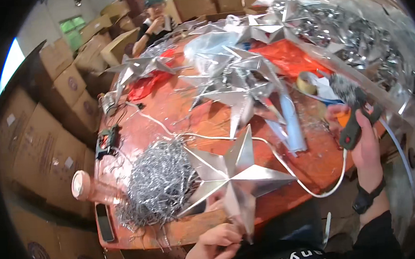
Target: Glue a decorative bead chain to the edges of a large star-shaped decoration using a hot glue gun.
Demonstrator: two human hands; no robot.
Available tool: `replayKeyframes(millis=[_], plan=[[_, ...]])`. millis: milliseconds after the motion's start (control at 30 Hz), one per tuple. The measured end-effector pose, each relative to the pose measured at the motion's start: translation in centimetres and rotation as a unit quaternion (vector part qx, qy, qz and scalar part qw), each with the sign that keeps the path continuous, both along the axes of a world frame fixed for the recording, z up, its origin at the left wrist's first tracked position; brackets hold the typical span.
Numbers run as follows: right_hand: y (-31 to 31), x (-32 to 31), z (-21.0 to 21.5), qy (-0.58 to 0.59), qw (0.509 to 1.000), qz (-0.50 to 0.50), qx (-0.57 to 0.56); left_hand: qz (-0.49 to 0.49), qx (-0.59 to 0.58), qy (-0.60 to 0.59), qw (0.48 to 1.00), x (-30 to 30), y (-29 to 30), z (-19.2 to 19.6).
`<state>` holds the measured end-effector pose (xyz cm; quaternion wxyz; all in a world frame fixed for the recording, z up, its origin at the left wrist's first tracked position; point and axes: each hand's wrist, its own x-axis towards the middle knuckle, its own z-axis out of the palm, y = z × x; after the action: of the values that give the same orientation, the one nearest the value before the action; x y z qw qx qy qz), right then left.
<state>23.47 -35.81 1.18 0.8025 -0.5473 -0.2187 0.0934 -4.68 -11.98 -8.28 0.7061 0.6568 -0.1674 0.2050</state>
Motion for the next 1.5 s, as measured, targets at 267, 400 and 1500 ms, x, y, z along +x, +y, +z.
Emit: replayKeyframes(millis=[267, 400, 1500], plan=[[3.7, -0.5, -1.8, 0.061, 0.989, 0.129, -0.024, 0.149, 0.033, -0.118, 0.981, 0.5, -0.6, 4.9], [4.5, -1.0, -2.4, 0.092, 0.989, 0.109, -0.025, 0.052, 0.268, -0.165, 0.948, -0.1, 4.1, 10.6], [4.0, -2.2, -2.8, 0.08, 0.989, 0.123, -0.031, 0.244, 0.479, -0.461, 0.706, 2.7, 2.6, 17.1]])
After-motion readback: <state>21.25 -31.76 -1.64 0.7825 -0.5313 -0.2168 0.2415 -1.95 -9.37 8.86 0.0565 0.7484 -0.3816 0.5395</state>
